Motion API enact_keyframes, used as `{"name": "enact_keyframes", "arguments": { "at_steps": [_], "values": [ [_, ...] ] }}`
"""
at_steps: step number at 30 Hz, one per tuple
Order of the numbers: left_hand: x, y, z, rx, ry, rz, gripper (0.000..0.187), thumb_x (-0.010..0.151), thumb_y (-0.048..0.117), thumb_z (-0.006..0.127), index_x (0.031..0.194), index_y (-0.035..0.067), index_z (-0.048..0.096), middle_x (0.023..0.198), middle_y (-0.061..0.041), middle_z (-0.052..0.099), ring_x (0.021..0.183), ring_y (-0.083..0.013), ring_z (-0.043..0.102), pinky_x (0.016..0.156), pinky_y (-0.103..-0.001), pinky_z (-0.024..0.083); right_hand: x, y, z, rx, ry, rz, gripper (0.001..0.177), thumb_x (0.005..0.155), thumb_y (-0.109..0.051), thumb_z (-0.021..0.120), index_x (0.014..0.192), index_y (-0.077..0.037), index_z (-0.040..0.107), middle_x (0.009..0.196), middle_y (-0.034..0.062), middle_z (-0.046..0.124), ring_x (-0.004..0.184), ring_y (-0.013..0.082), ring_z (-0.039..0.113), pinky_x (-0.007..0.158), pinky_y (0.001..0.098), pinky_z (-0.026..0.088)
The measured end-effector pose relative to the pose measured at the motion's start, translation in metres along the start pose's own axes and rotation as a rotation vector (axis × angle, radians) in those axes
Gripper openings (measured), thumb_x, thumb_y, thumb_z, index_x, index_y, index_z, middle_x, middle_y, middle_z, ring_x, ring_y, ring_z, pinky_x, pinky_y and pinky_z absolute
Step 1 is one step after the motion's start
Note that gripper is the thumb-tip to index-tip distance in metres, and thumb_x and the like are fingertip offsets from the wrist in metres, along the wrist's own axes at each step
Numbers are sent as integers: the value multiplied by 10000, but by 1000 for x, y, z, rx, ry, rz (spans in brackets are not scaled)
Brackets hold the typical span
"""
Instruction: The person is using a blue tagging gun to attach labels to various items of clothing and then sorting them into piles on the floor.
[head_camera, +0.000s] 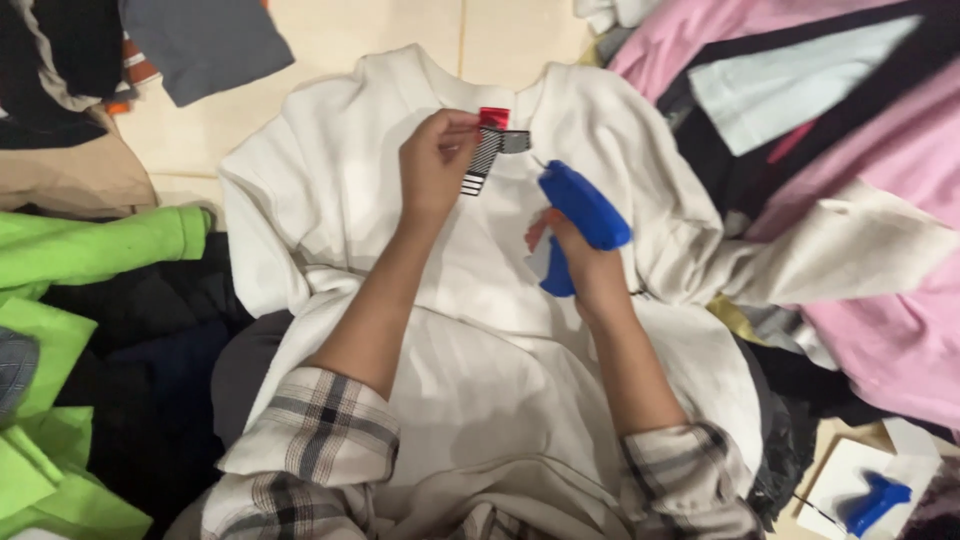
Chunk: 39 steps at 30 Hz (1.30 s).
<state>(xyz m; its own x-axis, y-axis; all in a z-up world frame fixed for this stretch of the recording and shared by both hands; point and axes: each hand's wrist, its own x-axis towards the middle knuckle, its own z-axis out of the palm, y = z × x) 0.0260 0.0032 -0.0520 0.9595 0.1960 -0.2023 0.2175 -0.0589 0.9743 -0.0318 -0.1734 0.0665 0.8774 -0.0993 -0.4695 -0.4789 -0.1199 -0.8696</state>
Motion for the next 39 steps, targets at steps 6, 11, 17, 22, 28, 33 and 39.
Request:
{"name": "enact_keyframes", "arguments": {
  "at_steps": [6,11,17,22,28,33,39],
  "values": [
    [-18,27,-9,161,106,220,175,914,55,764,1078,108,736,998,-96,679,950,-290,727,851,-379,620,-22,-9,-15,-85,-27,-27,289,912,-157,668,1175,-38,687,990,151,746,969,257,701,937,463,529],
    [-58,63,19,148,35,216,204,929,7,678,1070,147,721,1036,-66,655,932,-225,704,803,-320,584,-73,-50,-60,-105,-97,-128,601,837,-29,710,1410,-95,538,1279,245,649,1274,421,593,1082,593,439],
    [-136,167,116,98,-260,336,167,964,28,683,1060,155,734,1002,-14,669,893,-147,689,757,-251,571,-126,-37,-175,-161,175,-448,666,705,-65,848,1322,-132,605,1159,132,695,1150,310,652,1002,487,488],
    [-223,210,223,66,-534,487,204,923,-1,684,1055,144,737,1019,-31,664,893,-182,700,744,-264,582,-236,-32,-291,-260,567,-476,679,700,-65,859,1312,-57,568,1169,249,666,1152,457,627,997,544,482],
    [-339,179,331,170,-834,674,158,869,42,716,1001,125,737,907,-117,682,869,-340,698,745,-397,578,-321,61,-397,-362,843,-203,601,799,-176,871,1271,-36,526,1189,267,636,1158,503,620,964,601,495],
    [-407,130,374,364,-1115,560,190,846,26,712,1008,123,737,960,-101,695,865,-293,744,772,-400,619,-329,173,-425,-488,866,168,647,765,-319,889,1238,-35,551,1211,234,574,1157,485,617,928,558,547],
    [-418,90,386,589,-1262,517,166,864,74,723,1025,115,727,1013,-115,677,901,-298,753,777,-405,630,-310,241,-413,-545,807,386,688,731,-333,917,1247,-25,583,1224,230,538,1146,469,627,918,529,575]
  ]
}}
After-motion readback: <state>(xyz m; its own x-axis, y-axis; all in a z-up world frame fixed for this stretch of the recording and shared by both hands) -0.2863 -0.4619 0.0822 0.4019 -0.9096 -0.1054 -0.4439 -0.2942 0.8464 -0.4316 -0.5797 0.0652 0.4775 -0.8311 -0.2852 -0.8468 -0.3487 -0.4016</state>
